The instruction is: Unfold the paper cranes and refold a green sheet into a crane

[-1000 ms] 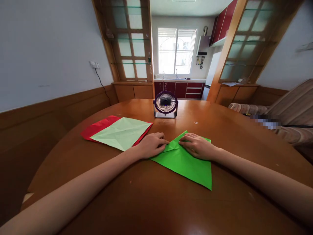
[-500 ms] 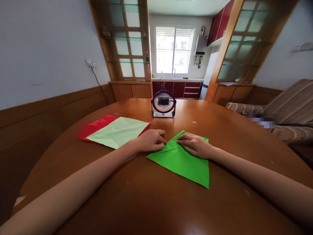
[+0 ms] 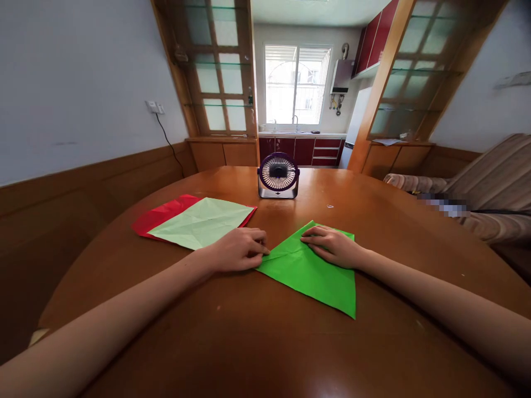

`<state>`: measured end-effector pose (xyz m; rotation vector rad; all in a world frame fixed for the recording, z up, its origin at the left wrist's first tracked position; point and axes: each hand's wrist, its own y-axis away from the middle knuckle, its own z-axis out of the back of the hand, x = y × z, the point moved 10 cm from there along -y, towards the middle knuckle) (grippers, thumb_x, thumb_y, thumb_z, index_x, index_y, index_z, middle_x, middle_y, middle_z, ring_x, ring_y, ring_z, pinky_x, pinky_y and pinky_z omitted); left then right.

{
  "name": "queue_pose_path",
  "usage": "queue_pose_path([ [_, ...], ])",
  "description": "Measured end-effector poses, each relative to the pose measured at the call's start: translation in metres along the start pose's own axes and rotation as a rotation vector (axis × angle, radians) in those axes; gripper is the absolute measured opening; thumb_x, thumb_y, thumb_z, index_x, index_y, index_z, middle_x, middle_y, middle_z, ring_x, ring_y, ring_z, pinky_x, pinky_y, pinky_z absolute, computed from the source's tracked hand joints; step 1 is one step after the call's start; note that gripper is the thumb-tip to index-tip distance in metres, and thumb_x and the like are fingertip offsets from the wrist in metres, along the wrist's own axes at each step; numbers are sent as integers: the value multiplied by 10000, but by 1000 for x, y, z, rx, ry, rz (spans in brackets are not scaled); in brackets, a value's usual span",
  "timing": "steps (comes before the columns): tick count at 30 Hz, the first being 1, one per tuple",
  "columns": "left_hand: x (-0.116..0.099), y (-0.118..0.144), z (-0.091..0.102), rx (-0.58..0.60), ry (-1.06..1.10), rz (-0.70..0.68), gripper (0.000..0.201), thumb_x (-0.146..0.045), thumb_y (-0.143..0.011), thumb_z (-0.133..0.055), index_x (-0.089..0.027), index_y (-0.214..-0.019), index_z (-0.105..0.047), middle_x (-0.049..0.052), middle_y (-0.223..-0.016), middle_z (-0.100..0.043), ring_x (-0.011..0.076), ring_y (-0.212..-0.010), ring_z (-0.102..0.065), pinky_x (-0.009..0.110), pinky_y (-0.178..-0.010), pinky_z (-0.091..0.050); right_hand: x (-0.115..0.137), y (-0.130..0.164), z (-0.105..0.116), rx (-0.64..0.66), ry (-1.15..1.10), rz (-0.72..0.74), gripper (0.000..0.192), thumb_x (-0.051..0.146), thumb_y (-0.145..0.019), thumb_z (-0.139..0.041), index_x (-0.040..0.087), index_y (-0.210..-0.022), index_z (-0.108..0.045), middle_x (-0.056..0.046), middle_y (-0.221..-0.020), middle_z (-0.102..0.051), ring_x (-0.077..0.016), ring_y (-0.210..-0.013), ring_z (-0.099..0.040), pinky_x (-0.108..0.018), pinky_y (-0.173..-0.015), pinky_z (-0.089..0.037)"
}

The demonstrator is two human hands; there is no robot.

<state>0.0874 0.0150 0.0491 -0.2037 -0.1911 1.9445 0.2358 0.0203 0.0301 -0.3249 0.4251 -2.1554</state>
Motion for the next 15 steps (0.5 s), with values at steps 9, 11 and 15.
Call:
queue_pose_path([
  [9, 1, 30, 6, -44, 106, 60, 317, -159, -859, -472, -230, -1023, -734, 39, -897, -623, 135, -790, -601, 228, -708, -465, 0, 0, 1, -1, -26, -9, 326, 223, -965, -416, 194, -1202, -638, -129, -1152, -636, -246, -1051, -621, -467, -902, -533],
  [11, 1, 35, 7, -39, 121, 75, 327, -153, -853, -469, -237, -1027, -733, 37, -898, -624, 135, -788, -596, 224, -697, -466, 0, 0, 1, -8, -31, -8, 325, 230, -968, -416, 203, -1205, -636, -125, -1154, -637, -245, -1054, -620, -468, -906, -531],
  [15, 1, 43, 9, -37, 154, 82, 329, -151, -850, -468, -236, -1022, -736, 44, -913, -630, 139, -804, -591, 234, -717, -469, 0, 0, 1, -6, -29, -4, 327, 233, -970, -412, 199, -1211, -631, -127, -1159, -635, -245, -1054, -618, -467, -897, -536],
])
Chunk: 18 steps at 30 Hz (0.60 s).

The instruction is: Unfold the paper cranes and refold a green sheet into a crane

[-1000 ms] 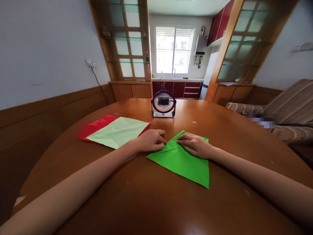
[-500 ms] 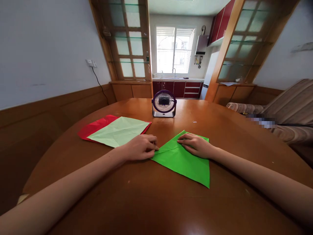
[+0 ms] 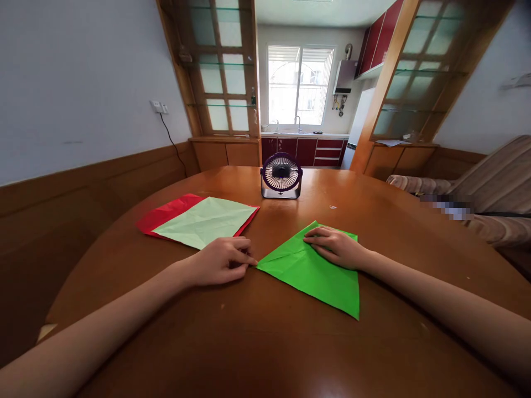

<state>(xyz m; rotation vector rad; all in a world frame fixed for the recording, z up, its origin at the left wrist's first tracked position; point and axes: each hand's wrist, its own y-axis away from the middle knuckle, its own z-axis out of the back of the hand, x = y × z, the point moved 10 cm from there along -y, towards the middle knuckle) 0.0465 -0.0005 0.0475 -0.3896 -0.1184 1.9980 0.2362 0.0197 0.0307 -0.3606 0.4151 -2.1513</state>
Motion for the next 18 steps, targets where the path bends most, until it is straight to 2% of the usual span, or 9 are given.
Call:
queue_pose_path([
  [8, -1, 5, 1, 21, 56, 19, 340, -130, -829, -481, -235, -1016, -745, 37, -874, -615, 129, -763, -571, 224, -686, -450, 0, 0, 0, -5, -3, 2, 324, 232, -969, -418, 207, -1212, -632, -121, -1152, -640, -244, -1051, -625, -456, -897, -540],
  [15, 5, 9, 0, 16, 163, 31, 289, -139, -811, -487, -212, -884, -757, 31, -790, -604, 121, -684, -549, 235, -663, -454, 1, -1, 0, -1, -8, 0, 326, 234, -974, -413, 212, -1215, -631, -116, -1152, -640, -239, -1050, -625, -456, -899, -538],
  [18, 6, 7, 2, -24, 197, 55, 268, -169, -845, -465, -184, -826, -732, 36, -783, -591, 118, -673, -545, 220, -617, -448, 1, -1, 1, 22, -17, -10, 326, 305, -970, -455, 193, -1223, -627, -124, -1162, -633, -248, -1057, -618, -464, -916, -527],
])
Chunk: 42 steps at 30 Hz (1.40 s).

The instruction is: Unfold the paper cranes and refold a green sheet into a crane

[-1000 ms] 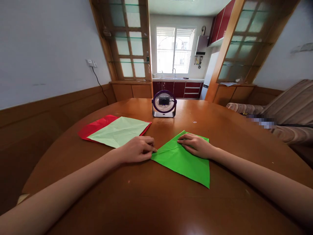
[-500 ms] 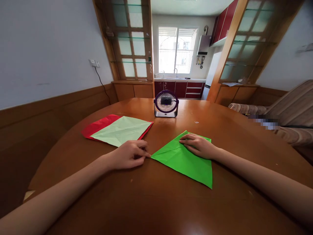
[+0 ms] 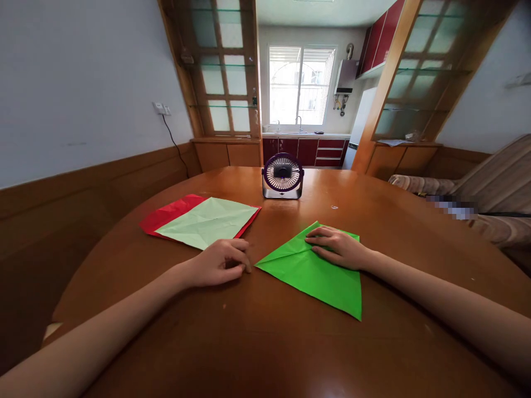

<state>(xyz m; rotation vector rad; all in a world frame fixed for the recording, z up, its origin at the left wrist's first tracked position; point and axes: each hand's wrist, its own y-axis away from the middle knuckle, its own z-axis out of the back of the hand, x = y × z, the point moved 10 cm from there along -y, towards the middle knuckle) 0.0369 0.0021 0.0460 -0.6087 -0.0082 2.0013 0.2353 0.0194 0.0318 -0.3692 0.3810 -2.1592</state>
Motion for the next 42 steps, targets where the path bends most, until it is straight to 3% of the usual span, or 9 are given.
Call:
queue_pose_path([
  [3, -4, -6, 3, -94, 17, 5, 281, -185, -896, -427, -164, -881, -707, 57, -857, -600, 124, -731, -572, 218, -629, -466, 0, 0, 0, 32, -17, -3, 408, 405, -926, -542, 169, -1252, -605, -138, -1190, -617, -266, -1078, -603, -478, -936, -512],
  [6, -17, -15, -1, -150, -57, -80, 280, -186, -921, -434, -178, -1044, -685, 84, -991, -618, 154, -881, -592, 274, -772, -493, 0, -1, 1, 32, 22, 10, 420, 400, -931, -531, 163, -1274, -584, -143, -1203, -613, -266, -1089, -595, -477, -940, -507],
  [12, -45, -33, -30, -74, -278, -280, 311, -174, -909, -473, -217, -1159, -652, 99, -1190, -616, 224, -1113, -544, 412, -1005, -417, 5, -11, 2, 18, 293, 138, 269, 254, -968, -443, 159, -1089, -664, -120, -1107, -653, -247, -1035, -602, -473, -940, -489],
  [15, -58, -43, -42, -16, -318, -384, 321, -165, -910, -457, -197, -1174, -635, 101, -1171, -643, 221, -1093, -568, 411, -1014, -422, 8, -18, 4, 1, 366, 190, 248, 199, -963, -429, 171, -943, -675, -107, -1075, -654, -229, -1011, -598, -446, -919, -490],
  [20, -62, -56, -54, 22, -358, -448, 340, -183, -919, -447, -173, -1220, -604, 109, -1201, -644, 238, -1104, -586, 395, -1004, -445, 10, -18, 13, -125, 411, 150, 193, 198, -945, -445, 157, -896, -627, -122, -977, -631, -222, -891, -577, -388, -805, -494],
  [24, -58, -57, -54, 0, -414, -420, 359, -210, -913, -457, -181, -1243, -595, 106, -1234, -632, 240, -1132, -587, 426, -1060, -400, 15, -10, 14, -182, 400, 128, 158, 195, -935, -425, 161, -881, -570, -86, -790, -593, -203, -739, -541, -333, -677, -458],
  [28, -50, -54, -48, -33, -517, -337, 379, -303, -925, -470, -167, -1257, -592, 123, -1236, -633, 272, -1220, -542, 491, -1145, -265, 14, -7, 11, -157, 247, 102, 111, 207, -937, -425, 169, -918, -527, -61, -760, -597, -179, -687, -535, -299, -634, -439],
  [35, -12, -49, -40, -13, -504, -77, 500, -495, -951, -436, -237, -1374, -503, 91, -1401, -527, 274, -1313, -463, 485, -1160, -219, 0, -10, 1, -55, 65, 28, 122, 224, -935, -475, 172, -939, -586, -96, -936, -629, -206, -878, -592, -356, -786, -493],
  [42, 6, -44, -46, 106, -418, 17, 768, -721, -846, -437, -298, -1478, -329, 59, -1542, -316, 295, -1432, -264, 465, -1170, -188, 0, -9, 1, -21, 12, 13, 189, 258, -949, -478, 173, -1021, -631, -116, -1033, -640, -225, -976, -608, -404, -859, -506],
])
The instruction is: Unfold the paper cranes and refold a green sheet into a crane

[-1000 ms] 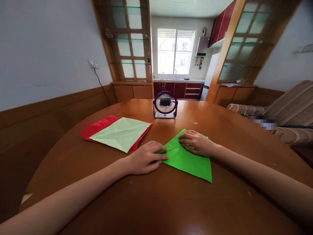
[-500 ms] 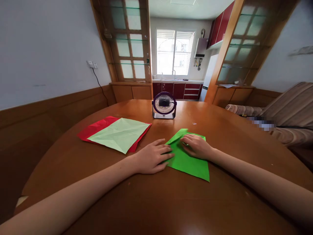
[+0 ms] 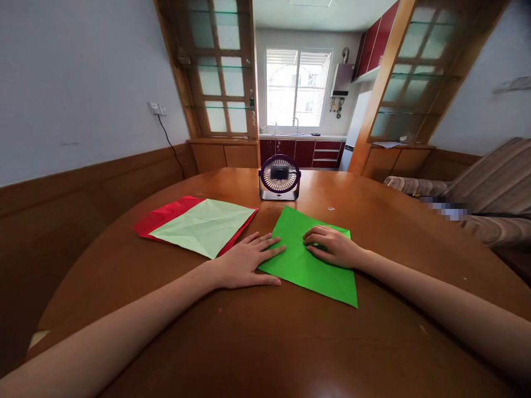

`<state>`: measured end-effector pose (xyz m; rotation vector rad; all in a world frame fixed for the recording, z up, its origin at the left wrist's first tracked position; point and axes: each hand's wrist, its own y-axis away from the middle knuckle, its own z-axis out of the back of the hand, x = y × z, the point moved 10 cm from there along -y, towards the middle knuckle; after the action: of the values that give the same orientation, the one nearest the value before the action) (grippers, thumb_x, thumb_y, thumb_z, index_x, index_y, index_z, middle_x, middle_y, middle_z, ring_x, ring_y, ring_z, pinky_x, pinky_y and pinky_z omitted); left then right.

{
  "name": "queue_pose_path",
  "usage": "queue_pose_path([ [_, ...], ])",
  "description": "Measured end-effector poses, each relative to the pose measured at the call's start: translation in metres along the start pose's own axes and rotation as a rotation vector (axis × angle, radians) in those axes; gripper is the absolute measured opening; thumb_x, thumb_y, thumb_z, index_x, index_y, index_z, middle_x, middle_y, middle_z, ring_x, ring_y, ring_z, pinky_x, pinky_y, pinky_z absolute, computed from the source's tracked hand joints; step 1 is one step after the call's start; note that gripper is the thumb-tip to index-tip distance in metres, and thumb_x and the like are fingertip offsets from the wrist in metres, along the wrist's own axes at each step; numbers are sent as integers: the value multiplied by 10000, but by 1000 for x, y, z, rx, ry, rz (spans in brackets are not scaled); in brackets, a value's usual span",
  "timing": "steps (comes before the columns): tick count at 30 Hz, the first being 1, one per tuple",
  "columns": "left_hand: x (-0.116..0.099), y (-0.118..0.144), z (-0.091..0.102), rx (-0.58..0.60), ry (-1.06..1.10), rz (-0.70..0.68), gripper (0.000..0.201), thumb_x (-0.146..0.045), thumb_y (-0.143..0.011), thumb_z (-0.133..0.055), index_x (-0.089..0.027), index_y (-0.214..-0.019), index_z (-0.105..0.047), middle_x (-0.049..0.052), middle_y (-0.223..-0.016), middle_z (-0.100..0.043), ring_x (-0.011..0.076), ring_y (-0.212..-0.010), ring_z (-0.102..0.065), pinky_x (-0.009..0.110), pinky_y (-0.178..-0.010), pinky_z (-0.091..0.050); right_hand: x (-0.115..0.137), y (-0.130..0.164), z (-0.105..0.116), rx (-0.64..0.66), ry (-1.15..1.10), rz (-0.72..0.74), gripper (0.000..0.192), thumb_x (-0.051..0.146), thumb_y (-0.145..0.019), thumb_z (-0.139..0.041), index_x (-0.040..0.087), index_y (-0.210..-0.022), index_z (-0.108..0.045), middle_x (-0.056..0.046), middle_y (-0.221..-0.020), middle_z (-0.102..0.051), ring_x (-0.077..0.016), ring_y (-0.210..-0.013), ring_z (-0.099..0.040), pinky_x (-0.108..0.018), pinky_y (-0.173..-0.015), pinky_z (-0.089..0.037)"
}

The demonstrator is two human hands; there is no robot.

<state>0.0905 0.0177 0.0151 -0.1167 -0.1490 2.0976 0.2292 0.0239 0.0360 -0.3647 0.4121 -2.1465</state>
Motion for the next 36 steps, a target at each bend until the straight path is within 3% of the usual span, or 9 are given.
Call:
queue_pose_path([
  [5, 4, -2, 2, -27, -55, 71, 722, -714, -876, -370, -274, -1449, -395, 83, -1505, -385, 300, -1401, -332, 502, -1161, -197, -4, 10, 1, 57, -127, -64, 292, 336, -956, -489, 207, -1190, -606, -119, -1217, -602, -238, -1112, -585, -430, -966, -475],
  [10, -2, -4, 11, -121, -160, 47, 667, -652, -922, -354, -179, -1360, -526, 128, -1407, -511, 298, -1365, -397, 516, -1168, -197, -10, 20, 4, 93, -274, -112, 359, 382, -954, -507, 217, -1266, -570, -119, -1326, -537, -237, -1212, -529, -433, -1040, -425],
  [14, -15, -4, 16, -182, -208, -87, 596, -566, -957, -375, -114, -1271, -601, 158, -1297, -604, 297, -1264, -519, 482, -1126, -326, -6, 22, 6, 131, -353, -106, 390, 392, -948, -524, 218, -1296, -547, -116, -1359, -519, -230, -1239, -512, -431, -1058, -409],
  [17, -31, -1, 13, -175, -217, -263, 471, -450, -995, -372, -139, -1259, -607, 136, -1254, -638, 260, -1184, -590, 408, -1024, -462, -4, 23, 3, 176, -341, -101, 416, 399, -937, -543, 216, -1310, -541, -120, -1371, -516, -238, -1261, -495, -446, -1072, -395],
  [20, -36, 1, 13, -183, -205, -316, 399, -368, -1010, -362, -173, -1268, -596, 112, -1252, -643, 238, -1147, -617, 377, -971, -503, -5, 25, -1, 192, -335, -97, 421, 398, -929, -559, 214, -1307, -552, -122, -1381, -513, -241, -1278, -481, -457, -1084, -381],
  [27, -20, 1, 17, -201, -93, -178, 376, -310, -993, -360, -199, -1176, -669, 93, -1214, -668, 223, -1068, -664, 363, -930, -528, -5, 28, 6, 232, -480, -73, 478, 390, -898, -612, 272, -1352, -524, -91, -1449, -467, -260, -1380, -372, -522, -1153, -247],
  [31, -7, 1, 24, -263, 25, -54, 349, -313, -968, -404, -223, -1055, -730, 52, -1149, -704, 203, -974, -702, 333, -861, -556, -6, 31, 11, 295, -596, -77, 660, 427, -806, -715, 306, -1403, -460, -78, -1510, -387, -281, -1420, -301, -535, -1161, -209],
  [36, 6, 1, 26, -293, 158, 96, 328, -345, -953, -436, -259, -974, -752, -5, -1108, -722, 169, -950, -708, 284, -822, -556, -6, 33, 6, 365, -559, -97, 896, 420, -661, -834, 320, -1437, -399, -83, -1555, -297, -298, -1441, -246, -541, -1162, -187],
])
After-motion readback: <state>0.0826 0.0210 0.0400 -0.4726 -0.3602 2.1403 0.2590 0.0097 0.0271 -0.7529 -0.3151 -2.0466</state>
